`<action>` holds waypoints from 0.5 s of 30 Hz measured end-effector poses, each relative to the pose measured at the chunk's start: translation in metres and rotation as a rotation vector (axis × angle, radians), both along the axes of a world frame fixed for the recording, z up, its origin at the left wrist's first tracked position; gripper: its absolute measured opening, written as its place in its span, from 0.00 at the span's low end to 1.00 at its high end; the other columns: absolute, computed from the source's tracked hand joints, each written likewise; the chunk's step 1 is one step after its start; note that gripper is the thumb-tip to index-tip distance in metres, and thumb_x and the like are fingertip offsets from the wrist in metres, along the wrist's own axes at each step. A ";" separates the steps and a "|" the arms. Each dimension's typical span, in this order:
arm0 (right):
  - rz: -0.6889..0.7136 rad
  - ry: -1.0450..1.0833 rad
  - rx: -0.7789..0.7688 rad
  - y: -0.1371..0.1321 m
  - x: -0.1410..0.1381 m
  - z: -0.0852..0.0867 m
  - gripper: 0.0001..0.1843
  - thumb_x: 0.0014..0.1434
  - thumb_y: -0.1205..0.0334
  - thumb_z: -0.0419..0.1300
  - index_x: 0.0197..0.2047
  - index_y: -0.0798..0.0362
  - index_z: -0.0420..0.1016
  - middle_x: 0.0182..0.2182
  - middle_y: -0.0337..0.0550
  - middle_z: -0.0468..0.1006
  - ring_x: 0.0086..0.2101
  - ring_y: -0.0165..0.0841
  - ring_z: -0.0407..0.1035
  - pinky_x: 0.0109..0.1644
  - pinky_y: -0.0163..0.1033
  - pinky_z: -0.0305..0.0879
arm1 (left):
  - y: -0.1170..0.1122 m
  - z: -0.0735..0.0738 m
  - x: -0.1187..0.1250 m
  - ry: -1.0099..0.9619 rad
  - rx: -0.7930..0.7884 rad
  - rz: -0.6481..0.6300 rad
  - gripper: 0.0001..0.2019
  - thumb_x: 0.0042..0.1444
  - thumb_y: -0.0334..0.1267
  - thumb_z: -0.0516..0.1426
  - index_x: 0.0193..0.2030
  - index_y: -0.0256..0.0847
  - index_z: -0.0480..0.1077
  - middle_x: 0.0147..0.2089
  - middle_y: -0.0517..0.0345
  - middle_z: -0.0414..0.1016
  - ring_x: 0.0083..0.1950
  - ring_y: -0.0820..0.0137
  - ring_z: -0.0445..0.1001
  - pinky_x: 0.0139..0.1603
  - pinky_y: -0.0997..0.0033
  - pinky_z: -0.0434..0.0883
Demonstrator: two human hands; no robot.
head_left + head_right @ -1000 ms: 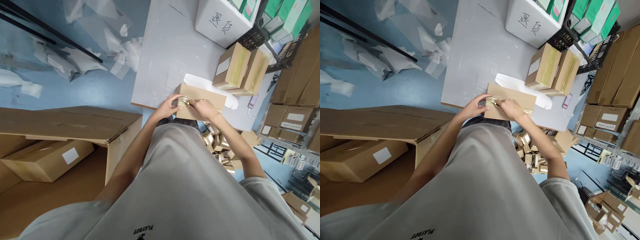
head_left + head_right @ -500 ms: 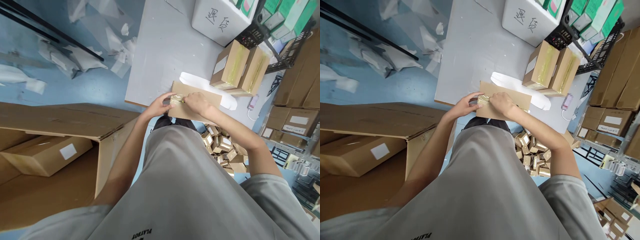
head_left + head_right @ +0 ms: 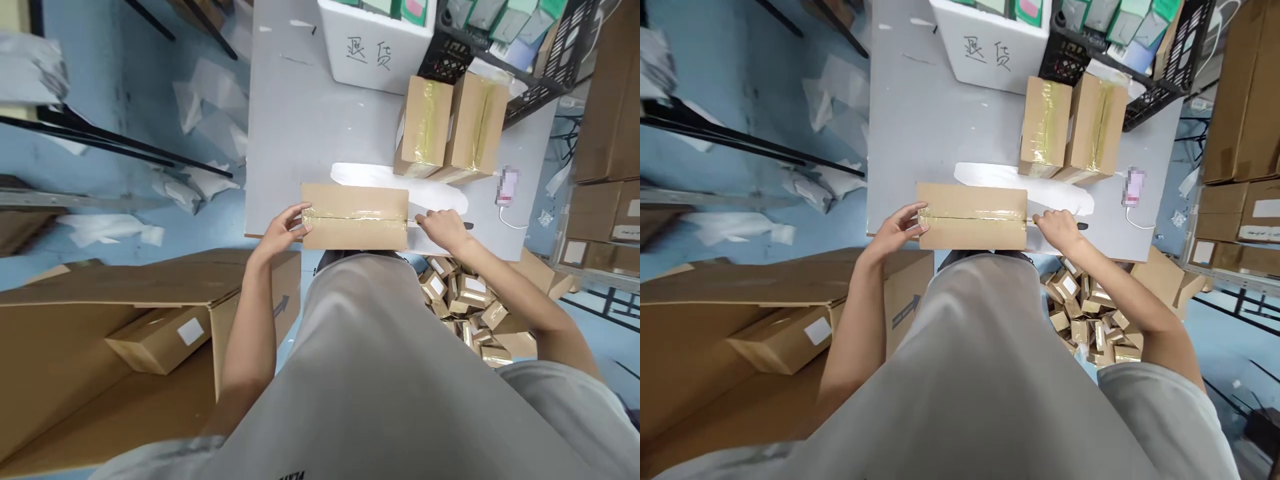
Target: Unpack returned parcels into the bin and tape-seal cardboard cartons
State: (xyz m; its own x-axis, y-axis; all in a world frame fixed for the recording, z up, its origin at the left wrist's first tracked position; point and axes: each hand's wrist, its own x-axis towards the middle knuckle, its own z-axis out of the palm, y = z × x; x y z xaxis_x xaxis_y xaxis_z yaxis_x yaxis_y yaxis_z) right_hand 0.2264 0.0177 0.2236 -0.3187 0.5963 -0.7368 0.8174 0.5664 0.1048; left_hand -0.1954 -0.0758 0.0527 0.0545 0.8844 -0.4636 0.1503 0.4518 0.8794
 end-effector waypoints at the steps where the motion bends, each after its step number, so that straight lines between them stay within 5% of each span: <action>1: -0.020 0.058 0.001 -0.002 0.011 -0.005 0.24 0.81 0.66 0.49 0.69 0.52 0.81 0.54 0.63 0.89 0.52 0.51 0.86 0.49 0.45 0.67 | -0.001 -0.001 -0.001 -0.006 -0.032 0.021 0.44 0.50 0.61 0.76 0.71 0.48 0.77 0.79 0.45 0.74 0.74 0.45 0.76 0.74 0.46 0.78; 4: -0.181 0.283 0.042 -0.011 0.048 -0.029 0.19 0.81 0.52 0.55 0.60 0.49 0.85 0.50 0.55 0.91 0.48 0.49 0.85 0.47 0.43 0.66 | -0.006 -0.001 -0.001 -0.027 -0.110 0.109 0.42 0.50 0.54 0.75 0.73 0.50 0.76 0.77 0.47 0.76 0.70 0.47 0.79 0.65 0.51 0.82; 8: -0.693 0.587 0.128 -0.027 0.082 -0.093 0.22 0.74 0.42 0.63 0.36 0.51 0.79 0.31 0.47 0.85 0.35 0.43 0.81 0.39 0.39 0.64 | -0.009 0.001 0.002 -0.044 -0.139 0.196 0.40 0.50 0.47 0.72 0.72 0.52 0.75 0.73 0.48 0.80 0.69 0.50 0.80 0.58 0.58 0.83; 12: -1.301 0.784 -0.156 -0.035 0.064 -0.161 0.25 0.69 0.39 0.70 0.31 0.48 0.70 0.16 0.33 0.70 0.22 0.33 0.69 0.29 0.34 0.61 | -0.010 0.001 -0.003 -0.036 -0.134 0.239 0.42 0.48 0.47 0.71 0.73 0.52 0.74 0.73 0.47 0.80 0.68 0.51 0.80 0.59 0.58 0.82; 15: -1.402 0.850 -0.315 -0.034 0.034 -0.186 0.24 0.69 0.39 0.72 0.37 0.51 0.75 0.18 0.31 0.73 0.22 0.30 0.67 0.28 0.32 0.63 | -0.013 0.002 -0.017 0.056 -0.117 0.245 0.44 0.51 0.51 0.70 0.76 0.52 0.71 0.76 0.44 0.77 0.70 0.51 0.79 0.59 0.57 0.82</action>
